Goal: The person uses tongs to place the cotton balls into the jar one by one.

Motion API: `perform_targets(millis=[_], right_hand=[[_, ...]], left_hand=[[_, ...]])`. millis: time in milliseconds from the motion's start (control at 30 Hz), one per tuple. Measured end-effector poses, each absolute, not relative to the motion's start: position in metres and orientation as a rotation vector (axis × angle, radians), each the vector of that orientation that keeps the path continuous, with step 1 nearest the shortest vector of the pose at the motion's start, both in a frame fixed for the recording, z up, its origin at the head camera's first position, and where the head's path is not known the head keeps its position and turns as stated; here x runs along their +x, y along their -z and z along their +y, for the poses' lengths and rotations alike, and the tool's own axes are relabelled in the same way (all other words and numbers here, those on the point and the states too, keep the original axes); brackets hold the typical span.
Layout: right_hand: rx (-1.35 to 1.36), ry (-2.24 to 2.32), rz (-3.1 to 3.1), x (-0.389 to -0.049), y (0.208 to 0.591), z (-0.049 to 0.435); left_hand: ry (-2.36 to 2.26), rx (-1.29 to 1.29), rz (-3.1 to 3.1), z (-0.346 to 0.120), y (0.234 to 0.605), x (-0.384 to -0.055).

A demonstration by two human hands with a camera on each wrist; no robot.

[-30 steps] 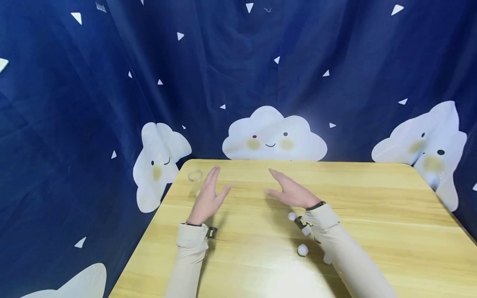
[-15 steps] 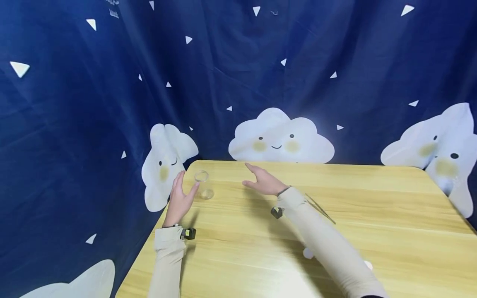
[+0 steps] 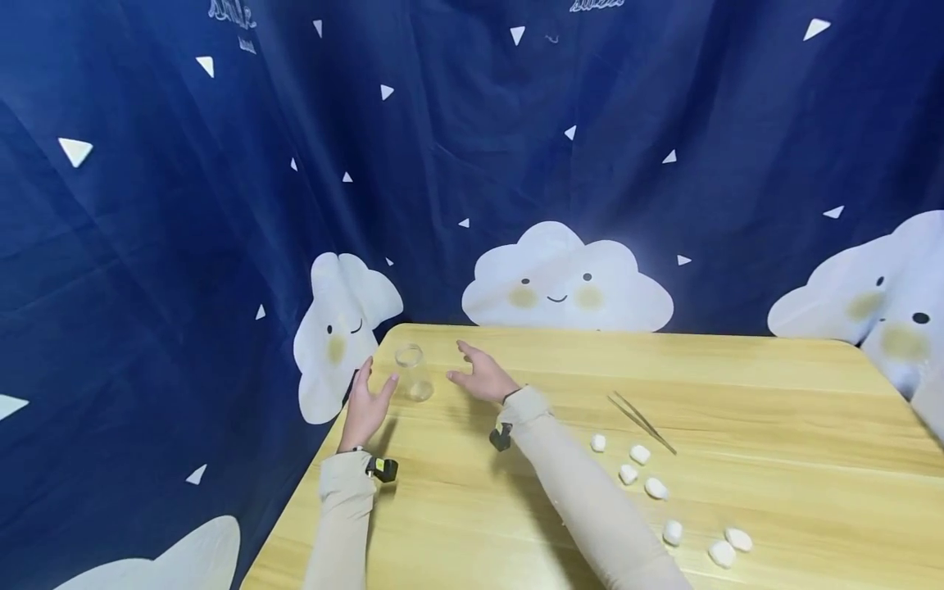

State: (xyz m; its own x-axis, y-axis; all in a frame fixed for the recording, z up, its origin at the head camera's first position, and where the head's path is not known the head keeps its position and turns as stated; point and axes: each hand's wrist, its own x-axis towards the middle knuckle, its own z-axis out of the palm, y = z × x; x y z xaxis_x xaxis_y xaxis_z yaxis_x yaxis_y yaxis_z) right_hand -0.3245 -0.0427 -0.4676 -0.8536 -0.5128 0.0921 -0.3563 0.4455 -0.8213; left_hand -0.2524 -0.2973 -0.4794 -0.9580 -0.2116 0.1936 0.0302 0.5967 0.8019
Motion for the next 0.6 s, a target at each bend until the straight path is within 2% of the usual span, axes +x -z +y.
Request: perform_targets(millis=[233, 600], right_hand=[[-0.76, 1.345, 2.544, -0.32, 0.478, -0.065], [-0.838, 1.393, 2.489, -0.324, 0.473, -0.091]], left_hand=[[1.339, 0.131, -2.569, -0.295, 0.486, -0.26], [1.446, 0.06, -2.51, -0.288, 0.487, -0.268]])
